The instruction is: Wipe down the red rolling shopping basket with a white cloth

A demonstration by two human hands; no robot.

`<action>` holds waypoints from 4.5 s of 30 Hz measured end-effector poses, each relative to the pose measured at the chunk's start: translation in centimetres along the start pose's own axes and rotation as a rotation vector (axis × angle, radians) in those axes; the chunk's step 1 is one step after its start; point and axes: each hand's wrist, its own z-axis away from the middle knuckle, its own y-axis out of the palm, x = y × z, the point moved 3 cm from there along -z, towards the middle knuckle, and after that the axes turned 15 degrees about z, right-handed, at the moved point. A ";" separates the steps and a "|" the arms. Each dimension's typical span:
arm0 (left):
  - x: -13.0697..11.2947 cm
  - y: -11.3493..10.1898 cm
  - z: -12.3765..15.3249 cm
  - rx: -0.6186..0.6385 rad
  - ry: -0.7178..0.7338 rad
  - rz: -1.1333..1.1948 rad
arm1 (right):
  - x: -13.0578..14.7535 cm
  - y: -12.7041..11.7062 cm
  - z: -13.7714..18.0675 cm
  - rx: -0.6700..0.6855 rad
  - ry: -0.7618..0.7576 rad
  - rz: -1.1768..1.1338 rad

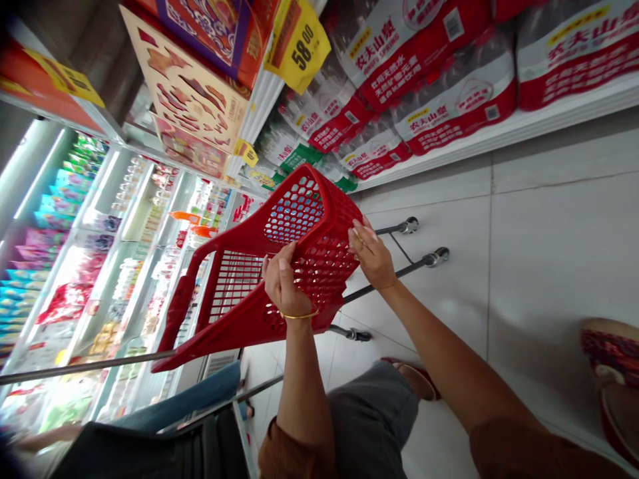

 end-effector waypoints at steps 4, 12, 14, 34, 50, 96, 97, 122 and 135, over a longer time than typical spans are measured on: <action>0.1 -0.3 0.0 -0.018 -0.001 0.029 | -1.1 -0.1 1.4 0.034 0.003 0.008; 0.5 -0.9 0.4 -0.024 -0.008 0.020 | 2.3 -1.9 -1.8 -0.135 -0.053 0.037; 0.4 -1.0 0.5 -0.018 0.003 0.011 | 5.0 -2.3 -3.6 -0.178 -0.130 0.023; 0.2 -1.5 1.1 -0.017 0.012 0.009 | 6.9 -0.8 -6.4 0.047 -0.338 -0.038; 1.3 -2.9 1.5 -0.091 -0.016 0.076 | 6.7 -2.8 -9.6 0.335 -0.391 -0.152; -1.3 -0.7 4.4 0.130 0.080 -0.273 | 10.2 0.5 -1.4 0.250 -0.078 -0.357; -1.3 -0.8 4.4 0.134 0.085 -0.275 | 10.1 0.5 -1.2 0.250 -0.061 -0.360; 1.3 -0.7 2.5 0.191 0.294 -0.205 | 4.1 0.4 5.0 0.200 0.206 -0.135; 1.0 0.2 2.0 0.153 0.267 -0.170 | 9.4 1.9 -1.8 -0.046 0.064 -0.177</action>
